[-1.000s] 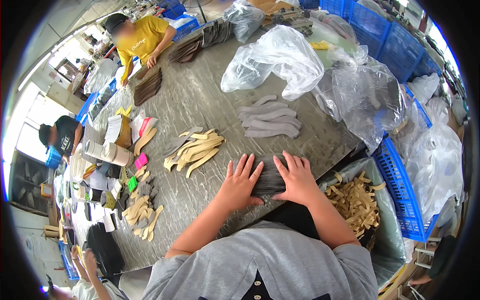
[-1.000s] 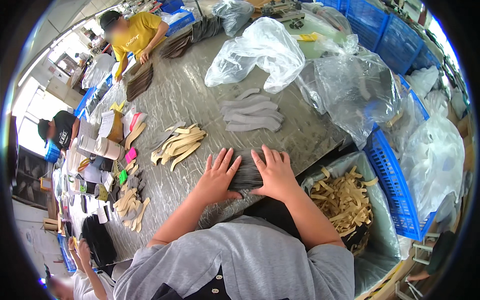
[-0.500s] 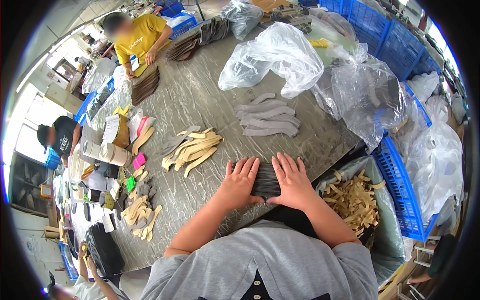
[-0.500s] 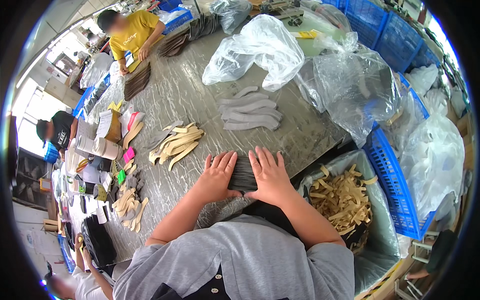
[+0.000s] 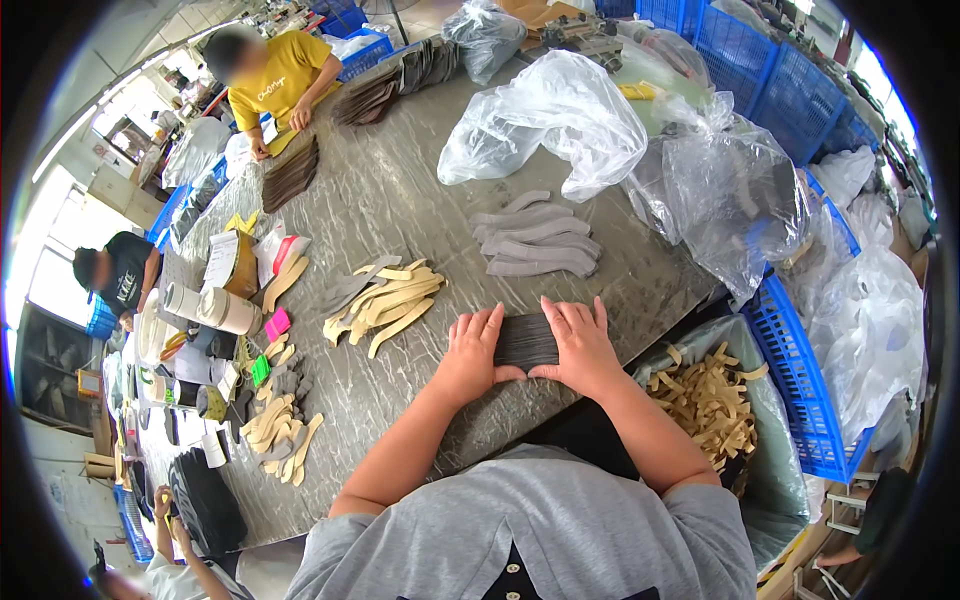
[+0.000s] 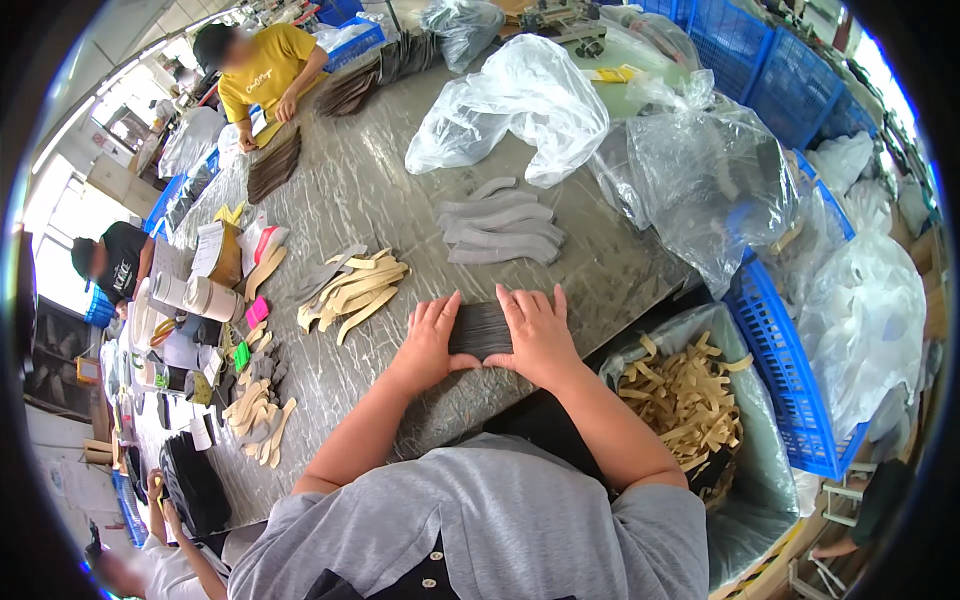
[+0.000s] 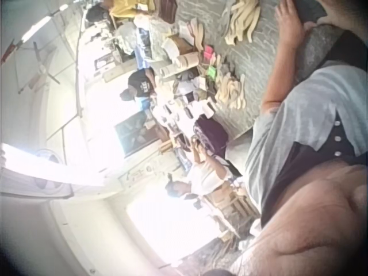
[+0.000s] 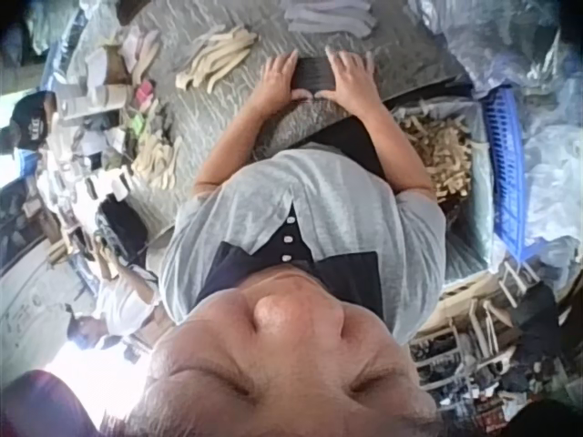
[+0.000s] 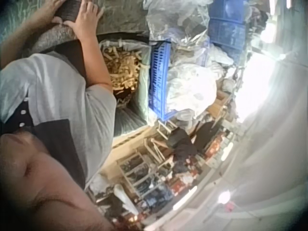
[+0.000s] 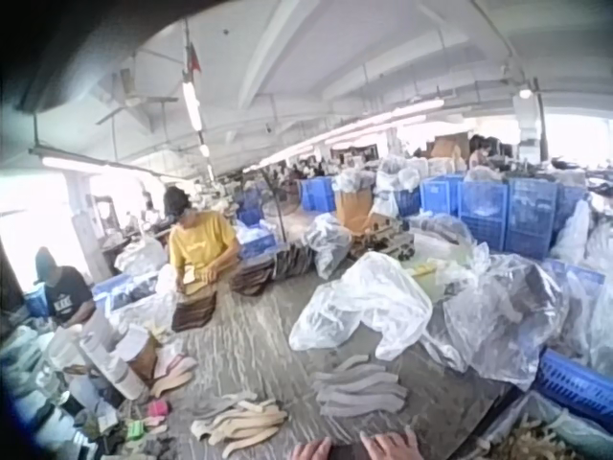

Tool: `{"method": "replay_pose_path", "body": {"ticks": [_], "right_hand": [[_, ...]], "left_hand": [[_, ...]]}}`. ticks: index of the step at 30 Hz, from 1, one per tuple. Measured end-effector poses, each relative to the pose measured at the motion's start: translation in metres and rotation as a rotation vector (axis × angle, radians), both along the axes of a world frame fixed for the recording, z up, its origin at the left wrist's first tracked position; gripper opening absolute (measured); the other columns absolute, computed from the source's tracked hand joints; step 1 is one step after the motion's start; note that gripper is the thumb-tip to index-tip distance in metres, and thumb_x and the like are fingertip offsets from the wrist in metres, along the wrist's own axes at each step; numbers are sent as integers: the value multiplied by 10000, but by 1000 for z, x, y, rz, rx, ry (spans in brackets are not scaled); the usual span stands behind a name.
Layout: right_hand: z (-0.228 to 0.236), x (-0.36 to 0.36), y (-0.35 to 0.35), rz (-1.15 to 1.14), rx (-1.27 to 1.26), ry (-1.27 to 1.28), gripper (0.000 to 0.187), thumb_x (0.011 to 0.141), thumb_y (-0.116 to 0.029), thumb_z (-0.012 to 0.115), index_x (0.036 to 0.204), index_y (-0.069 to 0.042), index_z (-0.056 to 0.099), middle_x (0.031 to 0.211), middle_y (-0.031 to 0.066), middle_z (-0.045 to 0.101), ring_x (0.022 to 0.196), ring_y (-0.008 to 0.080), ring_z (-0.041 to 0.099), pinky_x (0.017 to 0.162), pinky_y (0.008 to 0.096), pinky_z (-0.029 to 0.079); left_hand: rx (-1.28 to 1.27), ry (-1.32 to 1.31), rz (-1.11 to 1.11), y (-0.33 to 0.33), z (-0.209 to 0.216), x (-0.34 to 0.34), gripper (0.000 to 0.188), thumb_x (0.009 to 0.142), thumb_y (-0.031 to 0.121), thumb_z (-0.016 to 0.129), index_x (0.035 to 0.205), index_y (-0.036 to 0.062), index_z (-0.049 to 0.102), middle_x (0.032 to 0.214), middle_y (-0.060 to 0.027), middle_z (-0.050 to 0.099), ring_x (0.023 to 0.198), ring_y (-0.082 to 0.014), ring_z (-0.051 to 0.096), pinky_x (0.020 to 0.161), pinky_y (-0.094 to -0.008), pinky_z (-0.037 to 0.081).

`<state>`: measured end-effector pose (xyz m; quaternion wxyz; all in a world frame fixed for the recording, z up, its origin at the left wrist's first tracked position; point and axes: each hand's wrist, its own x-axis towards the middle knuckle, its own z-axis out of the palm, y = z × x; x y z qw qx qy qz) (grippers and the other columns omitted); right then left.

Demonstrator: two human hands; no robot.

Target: The person sorts and stacks gray fabric pieces on a table in a workshop. They pick up individual pieces, align them, and place them into a neat pile. The person also handles a plastic bag, placing a stack of the fabric pieces inside it before continuing to sort more pieces.

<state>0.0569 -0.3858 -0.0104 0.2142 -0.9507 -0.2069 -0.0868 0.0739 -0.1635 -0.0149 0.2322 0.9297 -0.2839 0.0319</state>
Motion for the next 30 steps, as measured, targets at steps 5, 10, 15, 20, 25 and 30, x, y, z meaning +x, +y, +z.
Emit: {"method": "replay_pose_path", "body": {"ticks": [5,10,15,20,25,30], "right_hand": [[-13,22,-18,81,98,-81,953,583,-438,846,1361,-29,478,1196,94,528,1134,294,516,1043,471,363],[-10,35,-22,30,80,-197,867,574,-426,845,1283,-41,530,1164,92,545,1114,287,522,978,426,410],[-8,34,-19,21,113,-135,830,586,-424,846,1261,-50,539,1144,92,552,1098,286,524,950,421,425],[-12,32,-19,11,148,-116,840,552,-413,872,1240,-55,549,1130,95,534,1082,302,497,942,427,425],[-11,36,-17,-59,130,-131,848,548,-435,891,1249,-91,561,1358,182,397,1273,433,349,1051,569,325],[-6,40,-23,-98,92,-19,827,540,-440,911,1245,-156,585,1547,236,143,1401,546,136,1121,657,198]], "left_hand": [[-63,-51,-33,-11,-9,19,1011,591,520,814,1341,-65,473,1264,-217,515,1159,-405,460,1040,-499,382],[-63,-89,29,-27,3,77,551,832,315,714,1242,-20,559,1267,-180,544,1167,-376,482,999,-479,406],[-9,-34,141,-56,5,145,388,860,149,655,1220,15,603,1271,-160,569,1205,-368,483,1016,-463,405],[149,147,128,-57,18,151,480,758,242,784,1189,74,658,1253,-124,582,1249,-334,472,1023,-436,419],[-37,300,106,-40,7,153,464,741,215,798,1163,70,670,1099,-145,658,1153,-337,564,965,-406,467],[-201,454,46,-42,18,140,319,777,194,789,988,19,627,928,-106,662,853,-247,603,788,-350,489]]}}
